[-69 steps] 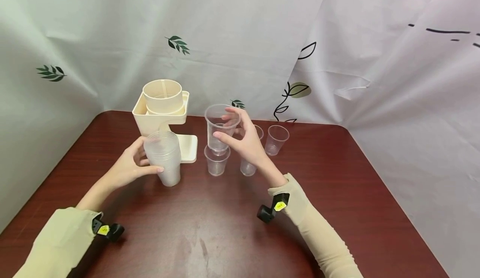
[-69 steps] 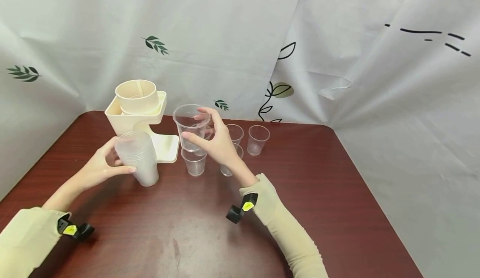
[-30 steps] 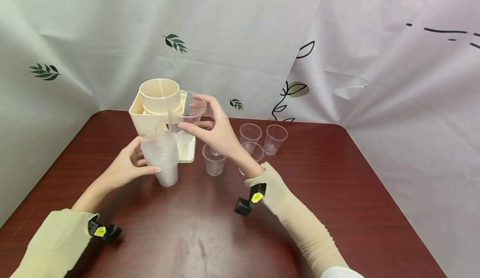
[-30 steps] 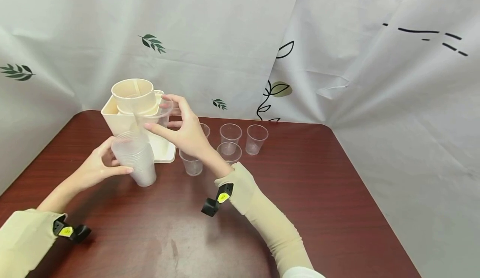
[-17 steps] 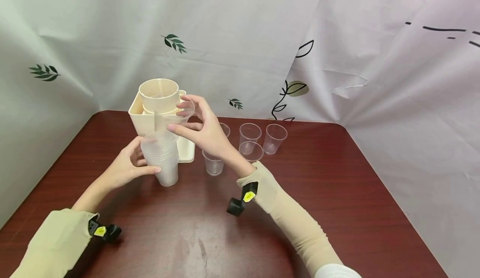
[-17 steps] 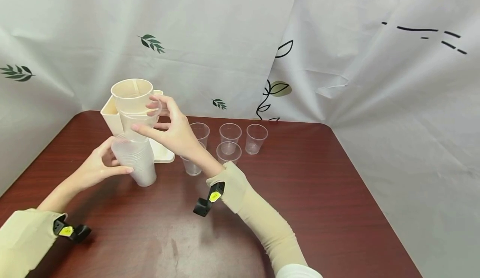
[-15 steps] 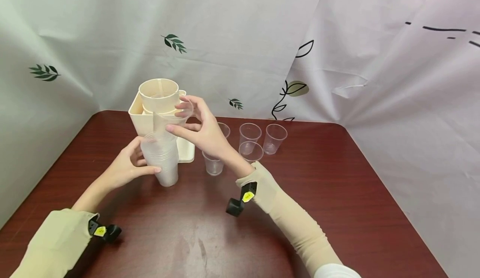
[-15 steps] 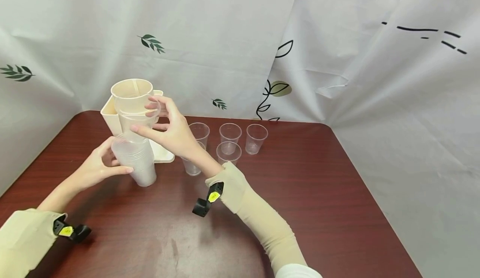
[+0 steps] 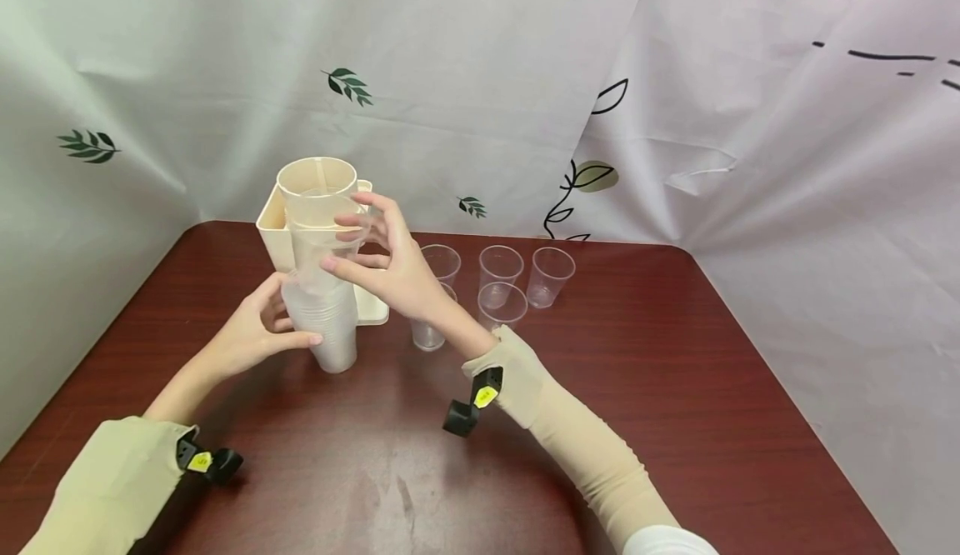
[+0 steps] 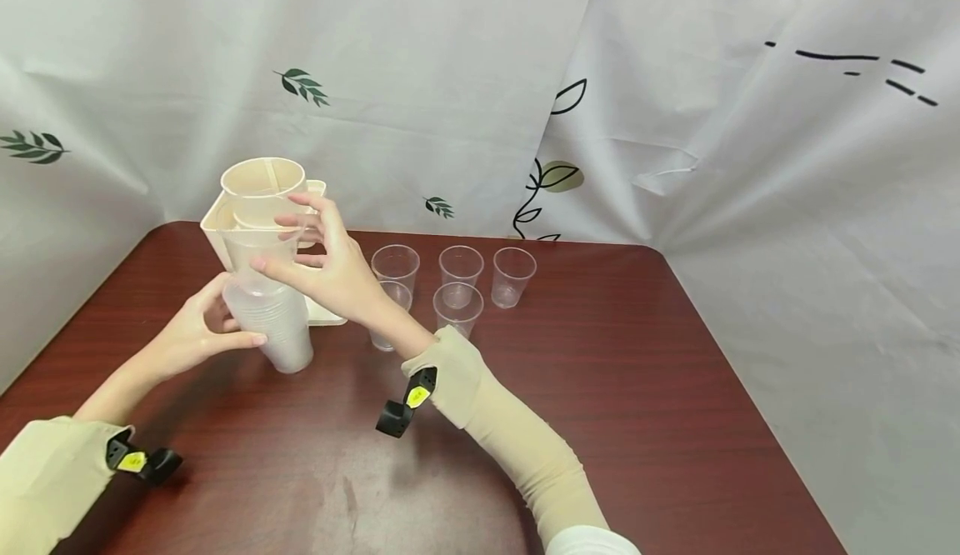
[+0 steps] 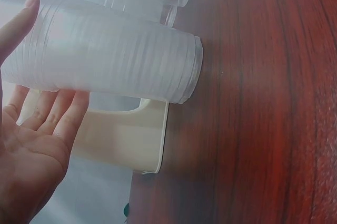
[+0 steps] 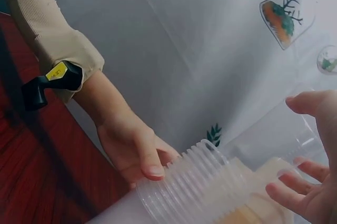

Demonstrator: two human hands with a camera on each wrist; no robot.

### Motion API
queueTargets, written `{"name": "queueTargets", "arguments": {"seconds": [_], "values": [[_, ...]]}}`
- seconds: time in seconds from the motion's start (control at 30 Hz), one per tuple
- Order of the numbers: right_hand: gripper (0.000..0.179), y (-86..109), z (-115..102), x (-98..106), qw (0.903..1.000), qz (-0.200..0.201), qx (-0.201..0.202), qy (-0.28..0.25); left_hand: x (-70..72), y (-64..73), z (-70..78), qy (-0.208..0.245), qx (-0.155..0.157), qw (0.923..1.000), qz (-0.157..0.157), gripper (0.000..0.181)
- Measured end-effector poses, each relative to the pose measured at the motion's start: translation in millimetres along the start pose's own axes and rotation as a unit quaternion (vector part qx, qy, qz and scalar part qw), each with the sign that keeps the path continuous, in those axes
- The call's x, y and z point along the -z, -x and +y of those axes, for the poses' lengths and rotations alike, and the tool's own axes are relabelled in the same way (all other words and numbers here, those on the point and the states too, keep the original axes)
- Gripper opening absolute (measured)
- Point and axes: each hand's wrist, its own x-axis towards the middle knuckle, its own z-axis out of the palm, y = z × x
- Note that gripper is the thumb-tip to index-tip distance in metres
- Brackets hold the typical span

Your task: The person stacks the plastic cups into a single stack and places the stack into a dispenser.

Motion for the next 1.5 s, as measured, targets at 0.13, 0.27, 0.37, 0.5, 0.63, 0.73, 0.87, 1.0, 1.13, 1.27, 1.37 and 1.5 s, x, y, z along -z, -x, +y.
{"name": "queueTargets", "arguments": {"seconds": [0.13, 0.27, 0.37, 0.5, 0.63, 0.73, 0.87, 1.0, 1.13, 1.27, 1.37, 1.5], "values": [[0.071, 0.4, 1.2, -1.6, 0.9997, -0.010, -0.002, 0.022, -0.3, 0.5, -0.1, 0.005, -0.002, 1.0000, 0.000, 0.068], [0.071, 0.7, 4.1, -2.5, 0.9992, -0.015, -0.005, 0.037, -0.6, 0.6, 0.2, 0.006, -0.002, 1.0000, 0.000, 0.068], [0.070, 1.3, 5.7, -3.6, 0.9985, -0.019, -0.005, 0.051, -0.6, 0.8, 0.4, 0.004, -0.001, 1.0000, 0.000, 0.069], [0.070, 2.9, 6.5, -4.9, 0.9973, -0.023, -0.005, 0.070, -0.3, 1.3, 0.5, -0.001, 0.001, 1.0000, 0.001, 0.069], [0.071, 4.0, 7.2, -5.3, 0.9966, -0.028, -0.006, 0.078, -0.1, 1.5, 0.3, -0.004, 0.000, 1.0000, 0.000, 0.069], [0.071, 4.2, 8.8, -5.7, 0.9959, -0.030, -0.013, 0.084, 0.0, 1.4, 0.0, 0.001, -0.001, 1.0000, -0.001, 0.068], [0.071, 4.1, 11.9, -6.5, 0.9952, -0.032, -0.022, 0.090, 0.0, 1.5, 0.0, 0.007, -0.002, 1.0000, -0.002, 0.067], [0.070, 3.9, 14.2, -6.8, 0.9943, -0.040, -0.029, 0.095, -0.1, 1.8, 0.8, 0.002, 0.002, 1.0000, -0.002, 0.068], [0.070, 4.0, 15.9, -7.8, 0.9931, -0.049, -0.036, 0.100, -0.4, 2.4, 1.4, -0.003, 0.005, 1.0000, -0.002, 0.079], [0.070, 4.6, 18.0, -9.3, 0.9936, -0.045, -0.034, 0.098, -0.7, 2.6, 1.2, 0.001, 0.005, 1.0000, -0.003, 0.088], [0.070, 5.0, 20.0, -9.0, 0.9930, -0.046, -0.037, 0.102, -0.8, 2.6, 0.9, 0.010, 0.002, 0.9999, -0.004, 0.087], [0.070, 6.1, 23.5, -8.5, 0.9937, -0.047, -0.043, 0.092, -1.0, 2.1, 1.1, 0.012, -0.003, 0.9999, -0.002, 0.082]]}}
